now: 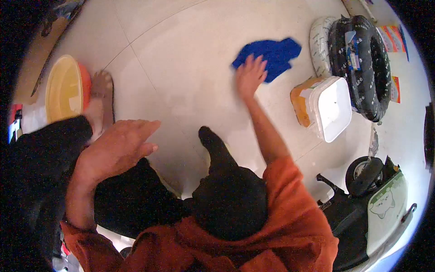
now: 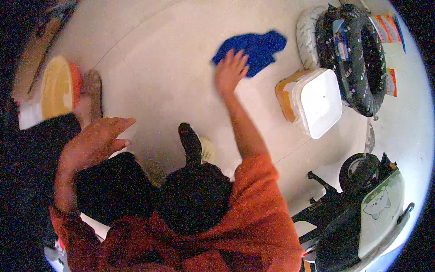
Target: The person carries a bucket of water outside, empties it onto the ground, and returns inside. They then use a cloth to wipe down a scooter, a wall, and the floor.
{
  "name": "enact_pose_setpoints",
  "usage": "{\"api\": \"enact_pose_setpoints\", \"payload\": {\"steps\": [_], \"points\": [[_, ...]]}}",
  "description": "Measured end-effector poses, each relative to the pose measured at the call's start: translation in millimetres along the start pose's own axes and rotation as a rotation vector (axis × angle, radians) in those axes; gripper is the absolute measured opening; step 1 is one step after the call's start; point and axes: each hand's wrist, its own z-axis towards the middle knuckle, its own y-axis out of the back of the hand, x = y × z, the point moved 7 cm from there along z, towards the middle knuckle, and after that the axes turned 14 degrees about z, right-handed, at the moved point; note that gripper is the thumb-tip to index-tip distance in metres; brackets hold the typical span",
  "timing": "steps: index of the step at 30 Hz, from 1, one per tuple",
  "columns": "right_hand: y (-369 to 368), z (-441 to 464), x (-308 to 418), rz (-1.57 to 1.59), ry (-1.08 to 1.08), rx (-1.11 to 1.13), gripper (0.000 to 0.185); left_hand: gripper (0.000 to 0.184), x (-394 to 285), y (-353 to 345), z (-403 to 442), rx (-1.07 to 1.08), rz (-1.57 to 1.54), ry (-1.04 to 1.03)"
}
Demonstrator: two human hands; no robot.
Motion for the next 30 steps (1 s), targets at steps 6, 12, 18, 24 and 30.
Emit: {"api": "enact_pose_setpoints", "payload": {"steps": [6,12,18,24,30], "points": [[60,-144,37,0.443,0.690,0.876,0.040,0.044,-7,9,8,-0.020,0.025,0.012],[28,-5,-128,0.192,0.361,0.458,0.033,0.046,2,3,12,0.107,0.039,0.110],[-25,10,-39,-0.027,0.114,-0.009,0.039,0.045,3,1,11,0.059,0.117,0.123],[14,-194,172,0.551,0.718,0.751,0.028,0.045,16,1,9,0.066,0.121,0.173],[35,-204,140,0.473,0.898,0.973,0.044,0.047,13,-11,-2,-0.022,0.056,0.020]]}}
